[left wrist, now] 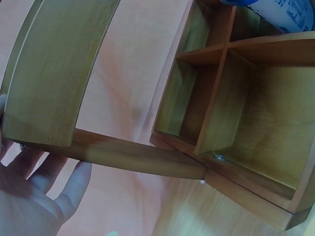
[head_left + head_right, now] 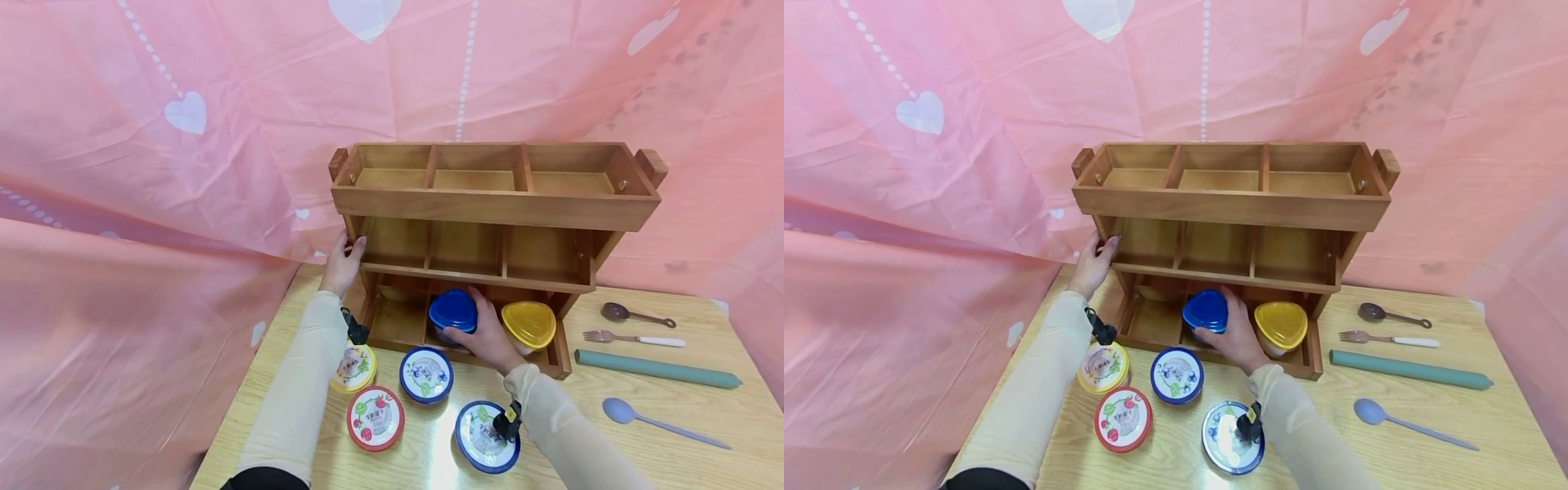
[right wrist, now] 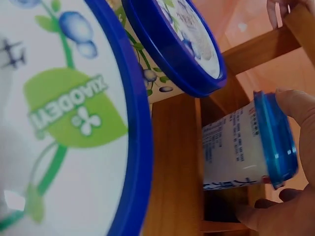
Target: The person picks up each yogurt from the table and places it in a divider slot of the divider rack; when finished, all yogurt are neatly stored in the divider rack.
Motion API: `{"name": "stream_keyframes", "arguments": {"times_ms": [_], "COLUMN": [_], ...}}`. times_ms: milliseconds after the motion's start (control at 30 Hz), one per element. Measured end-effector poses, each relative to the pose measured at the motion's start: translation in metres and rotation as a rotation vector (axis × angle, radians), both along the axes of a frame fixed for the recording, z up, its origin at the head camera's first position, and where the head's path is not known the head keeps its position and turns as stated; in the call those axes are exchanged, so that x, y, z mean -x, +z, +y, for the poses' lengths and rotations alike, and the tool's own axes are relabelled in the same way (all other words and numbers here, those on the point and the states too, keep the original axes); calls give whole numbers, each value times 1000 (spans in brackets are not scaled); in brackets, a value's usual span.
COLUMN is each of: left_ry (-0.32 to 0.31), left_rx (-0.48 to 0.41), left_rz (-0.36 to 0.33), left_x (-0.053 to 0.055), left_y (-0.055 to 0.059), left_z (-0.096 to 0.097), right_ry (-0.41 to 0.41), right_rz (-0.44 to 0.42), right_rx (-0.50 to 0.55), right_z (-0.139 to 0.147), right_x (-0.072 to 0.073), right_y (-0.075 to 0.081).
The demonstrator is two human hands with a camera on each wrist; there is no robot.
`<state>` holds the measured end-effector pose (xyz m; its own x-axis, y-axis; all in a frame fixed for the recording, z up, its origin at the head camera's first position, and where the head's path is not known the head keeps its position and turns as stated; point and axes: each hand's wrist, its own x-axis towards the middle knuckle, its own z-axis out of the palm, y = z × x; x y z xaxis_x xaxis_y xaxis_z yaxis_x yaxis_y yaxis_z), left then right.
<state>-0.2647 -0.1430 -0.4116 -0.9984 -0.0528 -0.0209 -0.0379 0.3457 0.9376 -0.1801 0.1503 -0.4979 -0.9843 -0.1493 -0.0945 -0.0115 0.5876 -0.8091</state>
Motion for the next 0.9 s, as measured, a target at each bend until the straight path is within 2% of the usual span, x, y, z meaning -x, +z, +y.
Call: {"name": "stream_keyframes", "arguments": {"times_ms": [267,500,633,733,900], "left_ry": [-3,5,7,7,4], "left_rx": [1,11,8,2,2], "left_rz": [2,9,18,20,19], "left_x": [1,0,0,0,0], "left_y": [0,2,2,2,1], "left_z": [0,1,1,1,1], "right_ry": [47,87,125,157,177], "right_rz": [95,111,177,213,206], "right_rx": [-6,-6,-8,-1,-7], "right_z": [6,14,16,19,29], "right_x": [-18,-43,-59,-72,-93], "right_y": [16,35,44,47,47]}}
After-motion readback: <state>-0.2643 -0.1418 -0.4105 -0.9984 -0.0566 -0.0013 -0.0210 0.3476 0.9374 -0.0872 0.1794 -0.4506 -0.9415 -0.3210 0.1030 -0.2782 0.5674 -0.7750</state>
